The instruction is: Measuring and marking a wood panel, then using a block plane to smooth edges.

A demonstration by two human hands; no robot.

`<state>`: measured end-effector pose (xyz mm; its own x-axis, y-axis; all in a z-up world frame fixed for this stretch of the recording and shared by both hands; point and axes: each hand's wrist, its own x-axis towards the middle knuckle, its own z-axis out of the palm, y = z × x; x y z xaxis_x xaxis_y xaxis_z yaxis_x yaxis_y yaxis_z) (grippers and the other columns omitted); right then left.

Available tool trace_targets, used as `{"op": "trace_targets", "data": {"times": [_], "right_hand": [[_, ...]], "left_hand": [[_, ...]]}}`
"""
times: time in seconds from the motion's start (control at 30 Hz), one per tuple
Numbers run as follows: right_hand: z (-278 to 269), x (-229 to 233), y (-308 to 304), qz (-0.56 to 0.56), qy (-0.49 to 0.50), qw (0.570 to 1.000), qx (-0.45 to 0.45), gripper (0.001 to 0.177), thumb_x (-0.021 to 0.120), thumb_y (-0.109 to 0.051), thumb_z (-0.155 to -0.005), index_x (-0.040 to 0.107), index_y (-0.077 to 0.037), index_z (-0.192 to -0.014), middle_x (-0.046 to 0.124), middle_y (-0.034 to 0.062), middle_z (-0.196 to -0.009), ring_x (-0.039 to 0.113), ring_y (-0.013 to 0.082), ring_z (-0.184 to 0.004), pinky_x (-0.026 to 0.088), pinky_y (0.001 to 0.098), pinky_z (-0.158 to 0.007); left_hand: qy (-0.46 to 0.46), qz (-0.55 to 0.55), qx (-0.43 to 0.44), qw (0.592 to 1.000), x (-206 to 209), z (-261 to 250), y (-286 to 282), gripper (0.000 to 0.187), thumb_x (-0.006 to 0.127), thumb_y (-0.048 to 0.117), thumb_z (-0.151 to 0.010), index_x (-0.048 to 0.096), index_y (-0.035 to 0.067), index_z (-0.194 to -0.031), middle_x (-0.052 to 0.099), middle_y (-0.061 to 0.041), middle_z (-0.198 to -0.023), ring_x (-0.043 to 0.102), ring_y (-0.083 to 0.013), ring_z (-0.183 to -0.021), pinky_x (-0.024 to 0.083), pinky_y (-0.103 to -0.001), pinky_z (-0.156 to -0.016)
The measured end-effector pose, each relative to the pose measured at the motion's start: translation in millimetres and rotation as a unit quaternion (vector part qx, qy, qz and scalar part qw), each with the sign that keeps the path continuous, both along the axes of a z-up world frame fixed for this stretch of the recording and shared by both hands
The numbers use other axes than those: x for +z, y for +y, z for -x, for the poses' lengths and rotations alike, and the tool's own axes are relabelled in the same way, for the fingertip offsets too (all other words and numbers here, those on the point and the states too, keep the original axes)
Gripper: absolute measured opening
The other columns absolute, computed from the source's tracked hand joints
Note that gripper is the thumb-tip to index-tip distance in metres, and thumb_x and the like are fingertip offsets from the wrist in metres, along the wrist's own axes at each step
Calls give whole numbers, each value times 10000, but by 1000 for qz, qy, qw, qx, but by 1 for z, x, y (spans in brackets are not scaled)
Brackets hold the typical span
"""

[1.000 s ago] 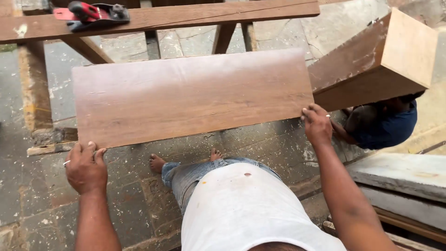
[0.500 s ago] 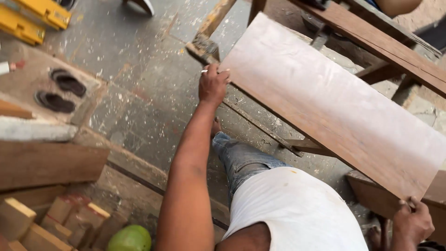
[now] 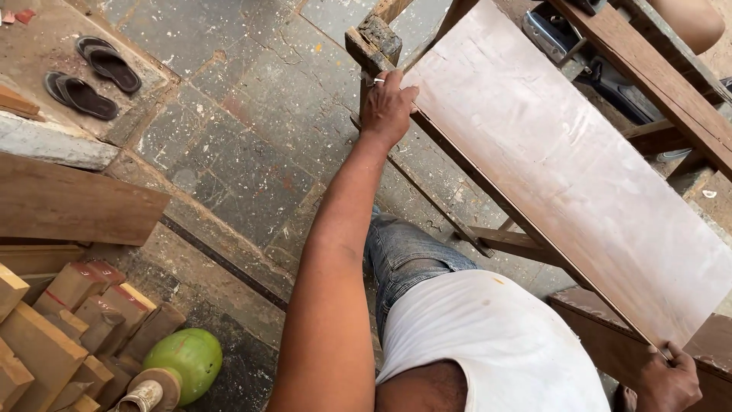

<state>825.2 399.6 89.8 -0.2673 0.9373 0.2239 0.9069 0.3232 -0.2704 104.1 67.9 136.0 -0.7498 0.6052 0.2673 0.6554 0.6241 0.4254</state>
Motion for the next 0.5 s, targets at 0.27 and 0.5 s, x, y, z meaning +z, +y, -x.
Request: {"op": "trace_targets", "data": {"times": [0.27,0.5], "right_hand": [[12,15,-14,-1,-30,1000,-4,147,772,-44,-1028,782,16,-1162,770,126,-969,704,183,-865,562,333,-776],[15,17,-20,18,28,999,6,122,685,7,-1091,755,55,-1178,777,97,-1010,730,144,-983,573,289,-872]], "left_hand": [[17,-10,0,1000,-7,2,-2,218,750,155,-895,777,110,-1107,604,-175,-1269,550,-345,-1239,528,-393,-945],[18,-42,15,999,3,-7,-7,166,758,157,-906,792,98,-1057,627,-155,-1257,576,-341,-1218,543,-407,-948]]}}
